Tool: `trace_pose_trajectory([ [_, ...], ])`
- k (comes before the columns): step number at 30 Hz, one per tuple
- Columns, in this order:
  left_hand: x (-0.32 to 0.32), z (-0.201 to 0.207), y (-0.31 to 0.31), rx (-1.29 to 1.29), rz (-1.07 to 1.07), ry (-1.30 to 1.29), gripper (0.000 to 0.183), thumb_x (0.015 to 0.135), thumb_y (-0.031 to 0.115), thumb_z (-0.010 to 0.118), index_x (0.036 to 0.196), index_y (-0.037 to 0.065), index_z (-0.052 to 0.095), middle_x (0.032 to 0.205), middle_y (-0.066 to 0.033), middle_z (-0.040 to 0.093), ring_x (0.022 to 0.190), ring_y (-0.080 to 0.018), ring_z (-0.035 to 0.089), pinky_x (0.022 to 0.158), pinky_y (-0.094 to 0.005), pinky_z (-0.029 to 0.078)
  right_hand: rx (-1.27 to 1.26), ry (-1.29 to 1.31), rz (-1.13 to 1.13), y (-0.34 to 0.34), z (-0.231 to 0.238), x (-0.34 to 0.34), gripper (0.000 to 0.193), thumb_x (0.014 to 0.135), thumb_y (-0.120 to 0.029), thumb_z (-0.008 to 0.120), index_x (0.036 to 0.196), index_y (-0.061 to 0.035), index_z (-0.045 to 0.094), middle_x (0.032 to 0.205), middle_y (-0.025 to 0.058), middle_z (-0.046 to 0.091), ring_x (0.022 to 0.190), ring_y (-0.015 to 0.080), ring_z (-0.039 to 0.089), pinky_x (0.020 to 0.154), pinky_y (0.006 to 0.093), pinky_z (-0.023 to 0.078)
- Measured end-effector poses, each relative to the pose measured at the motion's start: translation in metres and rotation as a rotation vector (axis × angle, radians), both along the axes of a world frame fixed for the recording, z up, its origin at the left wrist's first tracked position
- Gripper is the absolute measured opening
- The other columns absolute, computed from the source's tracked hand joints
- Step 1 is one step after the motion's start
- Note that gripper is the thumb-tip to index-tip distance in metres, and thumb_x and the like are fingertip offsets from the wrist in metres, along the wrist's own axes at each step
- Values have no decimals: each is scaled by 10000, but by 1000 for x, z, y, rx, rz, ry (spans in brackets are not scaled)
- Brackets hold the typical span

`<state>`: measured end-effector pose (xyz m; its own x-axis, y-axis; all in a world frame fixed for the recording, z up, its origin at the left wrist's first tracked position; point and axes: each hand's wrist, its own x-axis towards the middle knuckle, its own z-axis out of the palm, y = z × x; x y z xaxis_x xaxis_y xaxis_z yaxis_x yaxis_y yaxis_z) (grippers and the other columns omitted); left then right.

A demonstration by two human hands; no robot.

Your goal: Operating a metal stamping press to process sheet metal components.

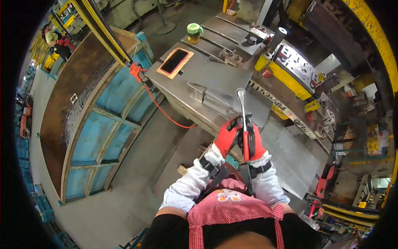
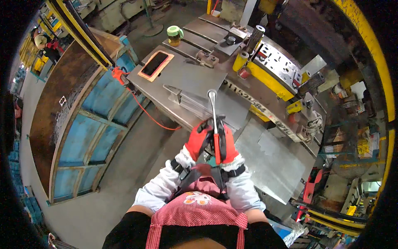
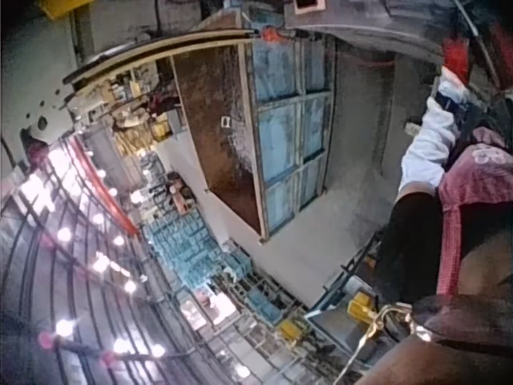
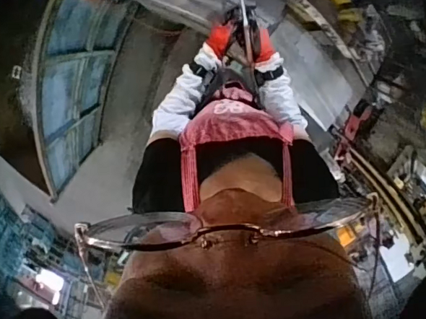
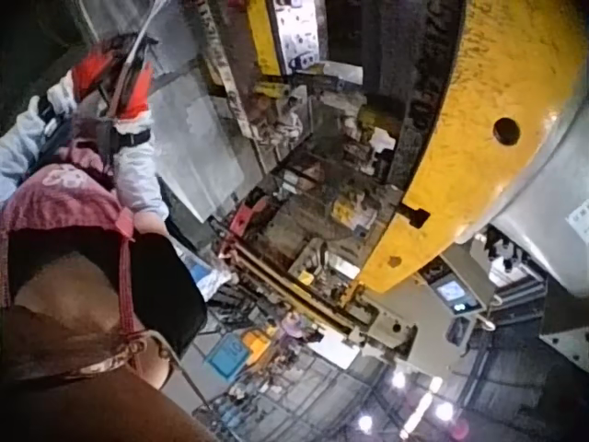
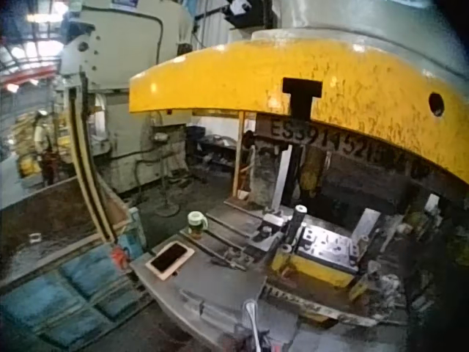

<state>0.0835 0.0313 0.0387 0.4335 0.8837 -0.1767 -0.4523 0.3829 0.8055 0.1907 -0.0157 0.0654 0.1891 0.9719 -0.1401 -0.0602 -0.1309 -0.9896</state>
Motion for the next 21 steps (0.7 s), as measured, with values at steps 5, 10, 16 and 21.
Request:
trace_pose_trajectory([
  [5,-4,14,4,26,-15,-105,320,840,31,523,1158,-5,513,1054,-72,594,958,-150,551,854,-270,443,-121,289,-1,4,20,-9,289,906,-346,434,893,-85,558,589,-30,478,456,61,447,403,207,346],
  [10,-5,-1,26,-21,-108,-181,245,838,97,540,1069,27,584,906,-21,618,810,-98,549,744,-263,464,31,98,34,19,6,-1,198,903,-254,477,879,-78,565,632,-67,466,513,19,418,438,192,330],
  [16,3,-33,11,-7,-68,-8,272,870,133,523,1121,35,559,956,-27,608,858,-104,552,758,-243,457,-206,291,-68,8,11,-8,302,904,-387,446,812,-114,537,559,-48,443,401,54,390,354,205,292],
  [21,-3,-37,2,21,-11,-73,284,855,85,504,1133,56,555,915,-19,600,754,-95,555,637,-245,470,-213,230,29,-3,3,-9,409,894,-477,396,857,-91,529,579,-13,470,434,87,436,386,216,339],
])
